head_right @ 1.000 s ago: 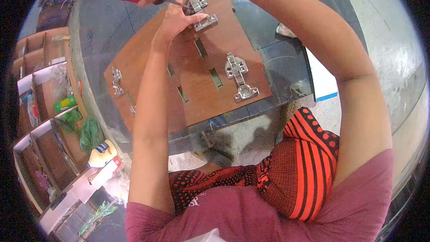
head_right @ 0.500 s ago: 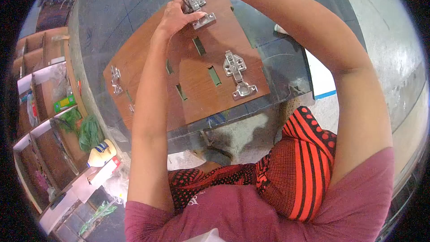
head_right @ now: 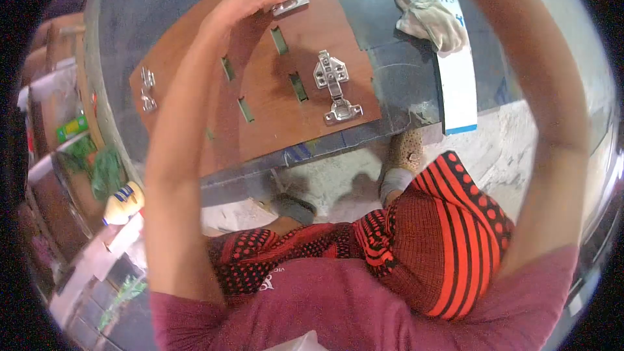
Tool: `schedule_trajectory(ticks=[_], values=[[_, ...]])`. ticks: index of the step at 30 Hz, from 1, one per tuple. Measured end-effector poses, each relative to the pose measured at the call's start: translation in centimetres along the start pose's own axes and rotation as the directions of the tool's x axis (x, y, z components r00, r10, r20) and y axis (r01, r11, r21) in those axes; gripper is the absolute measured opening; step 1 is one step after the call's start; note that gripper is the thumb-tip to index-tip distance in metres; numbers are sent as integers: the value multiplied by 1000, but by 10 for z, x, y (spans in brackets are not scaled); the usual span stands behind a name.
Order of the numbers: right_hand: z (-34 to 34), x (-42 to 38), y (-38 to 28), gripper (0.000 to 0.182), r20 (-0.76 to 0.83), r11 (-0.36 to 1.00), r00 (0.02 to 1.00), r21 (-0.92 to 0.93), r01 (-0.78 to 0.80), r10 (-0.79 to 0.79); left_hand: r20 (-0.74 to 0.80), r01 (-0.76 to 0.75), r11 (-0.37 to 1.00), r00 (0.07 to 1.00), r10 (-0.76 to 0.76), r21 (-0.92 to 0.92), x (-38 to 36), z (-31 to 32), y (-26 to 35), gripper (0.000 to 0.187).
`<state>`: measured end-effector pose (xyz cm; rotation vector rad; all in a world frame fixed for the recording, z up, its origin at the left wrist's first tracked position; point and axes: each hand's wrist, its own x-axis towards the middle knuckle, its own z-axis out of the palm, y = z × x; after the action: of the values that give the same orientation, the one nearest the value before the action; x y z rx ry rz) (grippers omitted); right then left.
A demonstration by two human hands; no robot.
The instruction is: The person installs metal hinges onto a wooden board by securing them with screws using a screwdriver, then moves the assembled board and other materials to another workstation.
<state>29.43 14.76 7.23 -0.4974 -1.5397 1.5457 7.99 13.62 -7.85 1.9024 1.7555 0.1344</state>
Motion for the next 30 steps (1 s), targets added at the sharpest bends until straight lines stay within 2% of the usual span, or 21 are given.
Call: schedule_trajectory(ticks=[1,2,4,5,6,7,8,9,10,11,15,16,18,22,24,30], values=[[5,-15,-10,36,38,1000,999,-1,-13,13,-186,-110,994,977,109,3,3,10,-17,84],[10,-31,-19,35,28,996,995,-7,-93,93,-209,-77,997,976,69,-29,-9,1,-12,84],[3,-55,-25,32,17,963,963,-34,-269,270,-110,-290,943,944,310,164,-43,-22,14,68],[-20,-71,-19,37,58,930,944,-199,-309,326,-151,-399,843,867,475,361,-55,-12,16,54],[-34,-86,-8,44,81,877,925,-359,-321,371,-116,-504,778,807,579,376,-73,7,13,56],[-22,-99,-4,40,89,927,959,-294,-235,271,-76,-608,688,725,685,397,-94,26,15,58],[-10,-112,-3,36,88,964,983,-227,-135,159,149,-623,666,766,625,410,-119,32,33,51],[-5,-120,3,34,63,980,996,-193,-46,59,118,-623,696,769,628,358,-144,40,44,53],[-1,-129,7,32,29,986,999,-161,39,-35,19,-638,703,744,667,313,-158,59,45,57],[2,-139,10,34,-36,993,999,-113,37,-41,-16,-611,734,766,643,297,-166,68,48,60],[9,-155,22,36,-50,998,997,-45,52,-54,-82,-531,797,816,573,287,-179,94,53,67],[15,-156,23,37,-107,999,994,-45,20,-24,-80,-537,798,814,575,273,-182,99,52,67],[14,-153,30,37,-59,998,998,-56,2,-6,16,-539,784,827,562,308,-182,100,48,70],[27,-152,34,38,-53,998,999,-62,9,-13,8,-554,792,821,571,257,-183,100,46,74],[30,-153,36,40,-42,1000,999,14,4,-3,52,-544,815,837,545,201,-182,98,45,77],[33,-151,41,40,-55,1000,998,5,-23,23,69,-535,809,842,536,242,-179,99,44,75]])
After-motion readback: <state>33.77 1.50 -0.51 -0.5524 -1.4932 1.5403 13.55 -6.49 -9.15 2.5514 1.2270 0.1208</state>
